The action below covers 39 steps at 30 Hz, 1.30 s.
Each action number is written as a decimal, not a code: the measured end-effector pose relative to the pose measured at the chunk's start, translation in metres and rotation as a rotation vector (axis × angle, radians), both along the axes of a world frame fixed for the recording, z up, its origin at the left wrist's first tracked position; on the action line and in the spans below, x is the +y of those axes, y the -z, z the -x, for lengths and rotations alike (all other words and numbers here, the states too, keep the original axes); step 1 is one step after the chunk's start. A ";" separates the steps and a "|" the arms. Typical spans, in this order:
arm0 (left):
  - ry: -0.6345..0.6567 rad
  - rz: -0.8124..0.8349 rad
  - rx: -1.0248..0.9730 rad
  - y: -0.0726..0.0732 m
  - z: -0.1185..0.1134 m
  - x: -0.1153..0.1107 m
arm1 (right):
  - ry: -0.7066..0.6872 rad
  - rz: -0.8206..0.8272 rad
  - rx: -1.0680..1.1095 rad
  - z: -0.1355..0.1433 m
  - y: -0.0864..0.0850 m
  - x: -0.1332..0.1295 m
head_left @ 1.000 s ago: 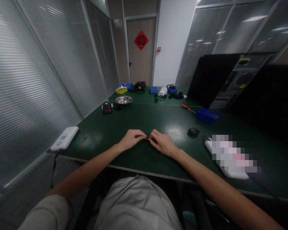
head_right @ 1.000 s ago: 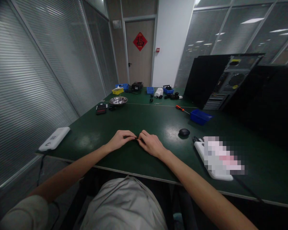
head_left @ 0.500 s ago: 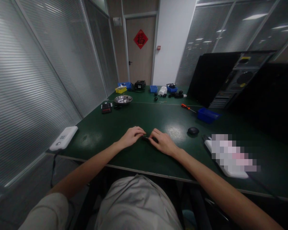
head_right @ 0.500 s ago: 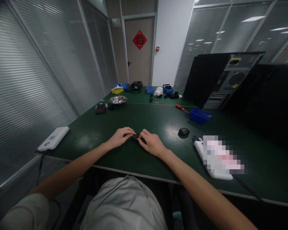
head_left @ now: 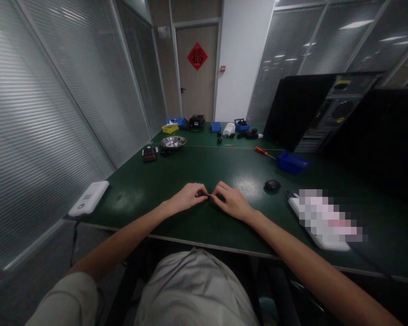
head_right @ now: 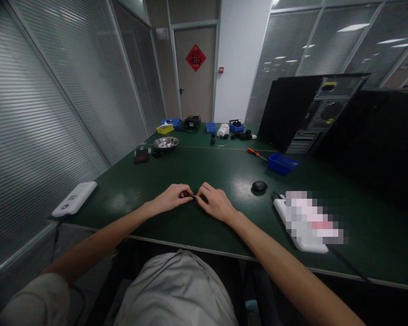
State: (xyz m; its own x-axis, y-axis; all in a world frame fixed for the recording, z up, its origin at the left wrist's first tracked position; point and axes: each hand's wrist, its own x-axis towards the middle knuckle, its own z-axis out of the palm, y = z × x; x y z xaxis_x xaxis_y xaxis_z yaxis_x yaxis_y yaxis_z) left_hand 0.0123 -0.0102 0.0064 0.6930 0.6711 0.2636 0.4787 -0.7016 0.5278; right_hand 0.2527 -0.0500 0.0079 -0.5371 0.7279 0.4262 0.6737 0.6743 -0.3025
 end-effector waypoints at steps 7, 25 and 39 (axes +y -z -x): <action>-0.015 -0.103 0.072 0.001 0.011 0.007 | -0.006 0.016 0.009 0.000 0.000 0.000; -0.845 -0.234 0.323 0.022 0.281 0.094 | 0.007 0.028 0.005 -0.001 0.003 0.002; -0.884 -0.291 0.227 0.017 0.274 0.089 | -0.003 0.023 0.001 -0.001 0.000 0.000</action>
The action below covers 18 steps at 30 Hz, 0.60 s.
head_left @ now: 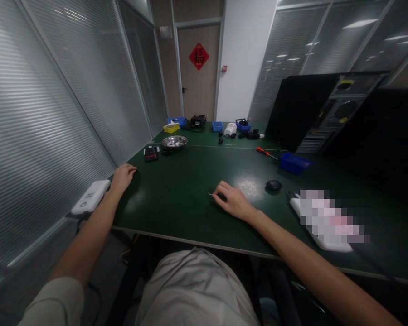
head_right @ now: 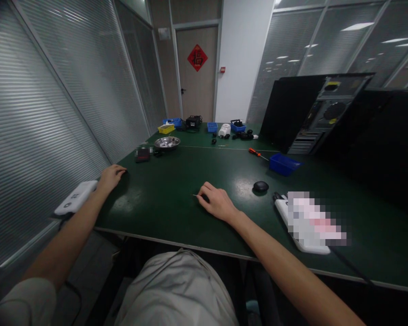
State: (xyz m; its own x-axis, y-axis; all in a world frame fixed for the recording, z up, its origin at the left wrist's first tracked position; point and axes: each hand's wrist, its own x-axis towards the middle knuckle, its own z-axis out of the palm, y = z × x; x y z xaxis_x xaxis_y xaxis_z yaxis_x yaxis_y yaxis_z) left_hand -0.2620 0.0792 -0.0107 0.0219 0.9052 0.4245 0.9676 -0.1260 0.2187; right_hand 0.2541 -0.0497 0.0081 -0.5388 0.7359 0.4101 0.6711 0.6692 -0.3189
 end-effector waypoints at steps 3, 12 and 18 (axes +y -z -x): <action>-0.002 0.019 0.016 0.000 0.000 0.001 | 0.002 0.008 -0.001 0.000 -0.001 0.000; -0.023 0.020 0.153 0.000 -0.005 -0.004 | -0.007 0.005 0.001 0.001 -0.003 -0.001; -0.022 0.005 0.238 0.004 -0.006 -0.003 | -0.010 -0.003 0.001 0.000 0.000 0.000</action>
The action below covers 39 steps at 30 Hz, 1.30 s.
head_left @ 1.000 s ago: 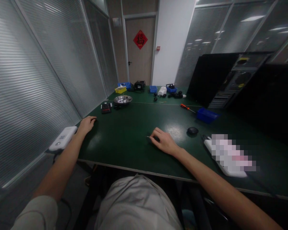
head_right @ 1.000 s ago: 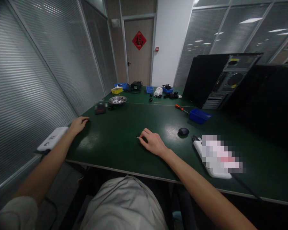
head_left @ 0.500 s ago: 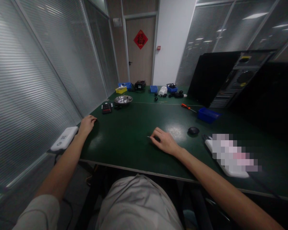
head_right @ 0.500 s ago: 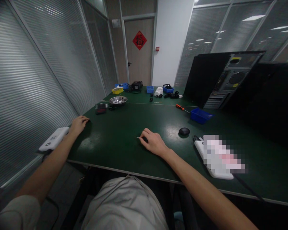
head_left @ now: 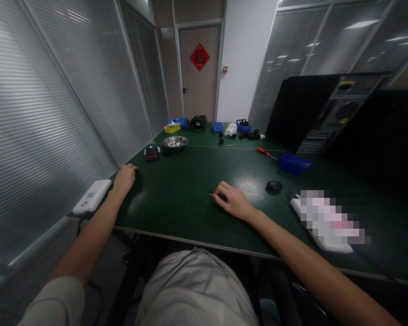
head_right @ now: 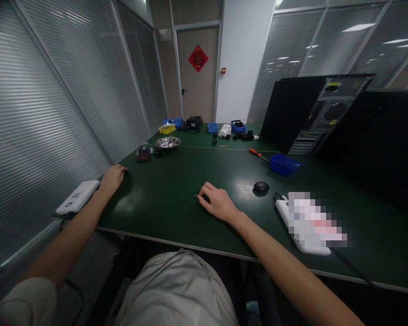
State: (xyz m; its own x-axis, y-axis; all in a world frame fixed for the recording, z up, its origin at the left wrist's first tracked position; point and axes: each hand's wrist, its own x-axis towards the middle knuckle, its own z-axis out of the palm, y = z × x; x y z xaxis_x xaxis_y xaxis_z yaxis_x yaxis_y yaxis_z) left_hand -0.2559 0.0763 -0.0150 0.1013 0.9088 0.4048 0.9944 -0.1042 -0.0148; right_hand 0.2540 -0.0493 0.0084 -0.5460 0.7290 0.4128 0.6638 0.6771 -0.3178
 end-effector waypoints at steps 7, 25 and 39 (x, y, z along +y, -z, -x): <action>-0.072 -0.007 0.037 0.002 -0.005 -0.001 | -0.001 -0.006 0.006 0.000 0.002 0.001; -0.053 -0.033 0.075 0.005 -0.004 -0.003 | 0.005 0.018 -0.001 0.000 0.000 0.000; -0.129 -0.013 0.022 0.000 -0.008 -0.007 | 0.010 0.025 -0.015 0.000 0.000 0.001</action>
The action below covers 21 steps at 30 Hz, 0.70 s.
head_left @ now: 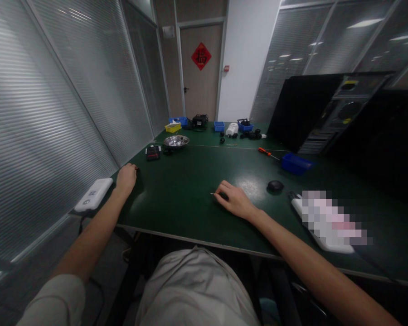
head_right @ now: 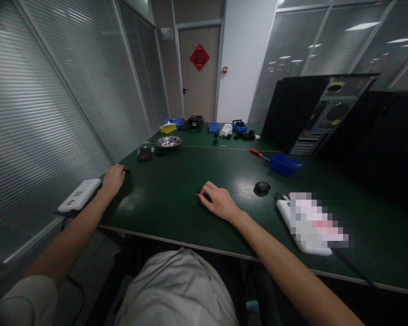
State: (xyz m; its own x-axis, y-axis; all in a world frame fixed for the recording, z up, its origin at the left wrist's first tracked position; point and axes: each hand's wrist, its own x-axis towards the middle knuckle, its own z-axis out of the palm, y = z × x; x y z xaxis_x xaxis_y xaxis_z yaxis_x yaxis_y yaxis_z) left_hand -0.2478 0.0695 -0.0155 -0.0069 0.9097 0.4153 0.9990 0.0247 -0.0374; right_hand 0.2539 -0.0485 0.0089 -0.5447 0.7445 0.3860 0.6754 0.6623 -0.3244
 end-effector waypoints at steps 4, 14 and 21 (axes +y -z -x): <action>-0.063 0.026 0.019 -0.007 -0.006 -0.004 | 0.001 0.001 -0.001 -0.001 0.000 0.000; -0.086 0.023 -0.104 -0.015 -0.009 -0.009 | -0.007 0.002 0.007 0.000 0.002 -0.001; -0.083 0.040 -0.240 -0.017 -0.011 -0.005 | 0.007 -0.011 -0.020 0.000 0.005 -0.002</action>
